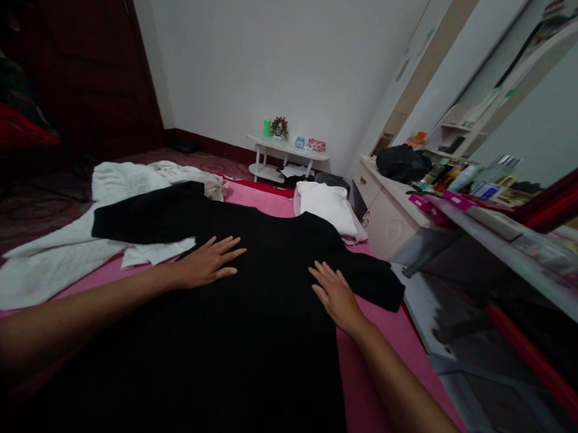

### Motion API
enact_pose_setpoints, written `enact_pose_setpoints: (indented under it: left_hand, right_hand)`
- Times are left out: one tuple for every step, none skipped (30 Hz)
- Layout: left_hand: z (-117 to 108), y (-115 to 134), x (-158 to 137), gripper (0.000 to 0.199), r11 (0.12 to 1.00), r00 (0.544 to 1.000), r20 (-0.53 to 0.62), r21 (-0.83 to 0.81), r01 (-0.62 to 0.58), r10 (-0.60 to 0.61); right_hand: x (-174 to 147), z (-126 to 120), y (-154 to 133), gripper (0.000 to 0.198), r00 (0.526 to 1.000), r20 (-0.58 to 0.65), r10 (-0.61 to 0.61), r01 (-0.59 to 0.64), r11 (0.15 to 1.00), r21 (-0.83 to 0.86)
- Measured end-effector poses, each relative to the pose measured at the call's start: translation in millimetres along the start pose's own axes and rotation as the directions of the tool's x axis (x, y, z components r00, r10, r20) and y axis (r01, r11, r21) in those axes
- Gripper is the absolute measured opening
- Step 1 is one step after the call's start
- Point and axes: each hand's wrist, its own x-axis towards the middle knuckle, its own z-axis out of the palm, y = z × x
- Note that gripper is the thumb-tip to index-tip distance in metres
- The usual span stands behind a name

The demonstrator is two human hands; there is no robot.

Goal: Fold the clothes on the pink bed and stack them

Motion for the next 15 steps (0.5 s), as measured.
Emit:
enact_pose_setpoints:
  left_hand:
    - [-1.1,3.4,-15.0,0.056,1.000,1.000,0.004,-0.005,-0.023,0.023]
    - [-3.3,5.6,-30.5,0.054,0.999,0.999,0.012,-0.016,-0.037,0.037]
    - [-6.2,6.7,-46.2,0.053,0.998,0.999,0.019,-0.033,-0.044,0.045]
    - [-9.7,6.7,-61.7,0.052,0.998,0.999,0.022,-0.052,-0.045,0.047]
    - [-13.2,5.5,-76.9,0.052,0.997,0.999,0.021,-0.073,-0.040,0.041]
    - [-16.3,3.3,-91.7,0.051,0.995,0.999,0.018,-0.095,-0.026,0.028]
    - [-18.6,0.2,-106.0,0.052,0.993,1.000,0.016,-0.115,-0.006,0.007]
    - [-20.0,-3.7,-119.8,0.053,0.991,1.000,0.013,-0.131,0.018,-0.017]
    - [-20.5,-8.0,-132.9,0.053,0.989,0.999,0.004,-0.141,0.045,-0.045]
    - [-20.5,-12.2,-145.5,0.052,0.987,0.997,-0.007,-0.145,0.074,-0.076]
    - [-20.4,-15.4,-157.2,0.051,0.984,0.994,-0.022,-0.142,0.106,-0.110]
    - [-20.7,-17.2,-167.9,0.049,0.981,0.989,-0.041,-0.136,0.137,-0.144]
    - [-21.7,-16.9,-177.5,0.048,0.977,0.983,-0.057,-0.135,0.167,-0.176]
    - [-23.7,-14.3,-185.7,0.048,0.971,0.977,-0.063,-0.140,0.193,-0.204]
    - [-26.7,-9.2,-192.4,0.049,0.965,0.973,-0.057,-0.153,0.213,-0.223]
  right_hand:
    - [-7.0,0.1,1.3,0.045,1.000,0.013,0.011,-0.011,1.000,-0.008]
    - [-13.7,0.3,2.9,0.045,1.000,0.006,0.024,-0.024,1.000,-0.008]
    - [-20.4,0.4,3.9,0.045,1.000,-0.004,0.031,-0.031,1.000,0.001]
    - [-27.1,0.2,4.1,0.046,0.999,-0.013,0.034,-0.034,0.999,0.014]
    - [-33.8,-0.7,2.9,0.047,0.999,-0.023,0.036,-0.035,0.999,0.030]
    - [-40.5,-2.4,0.2,0.048,0.999,-0.030,0.034,-0.033,0.999,0.044]
    - [-47.3,-5.0,-3.8,0.050,0.999,-0.030,0.026,-0.025,0.998,0.056]
    - [-54.0,-8.3,-9.2,0.053,1.000,-0.021,0.010,-0.008,0.998,0.067]
    - [-60.7,-12.4,-15.5,0.054,1.000,-0.002,-0.018,0.018,0.997,0.079]
    - [-67.3,-16.9,-22.6,0.055,0.998,0.019,-0.056,0.053,0.994,0.095]
    - [-73.7,-21.5,-30.1,0.054,0.995,0.038,-0.096,0.091,0.989,0.113]
    - [-80.0,-25.8,-37.8,0.052,0.990,0.056,-0.128,0.120,0.985,0.127]
    - [-86.1,-29.6,-45.5,0.049,0.986,0.074,-0.150,0.139,0.981,0.135]
    - [-91.9,-32.8,-53.1,0.045,0.982,0.091,-0.164,0.151,0.979,0.139]
    - [-97.3,-35.3,-60.4,0.042,0.978,0.115,-0.172,0.155,0.978,0.143]
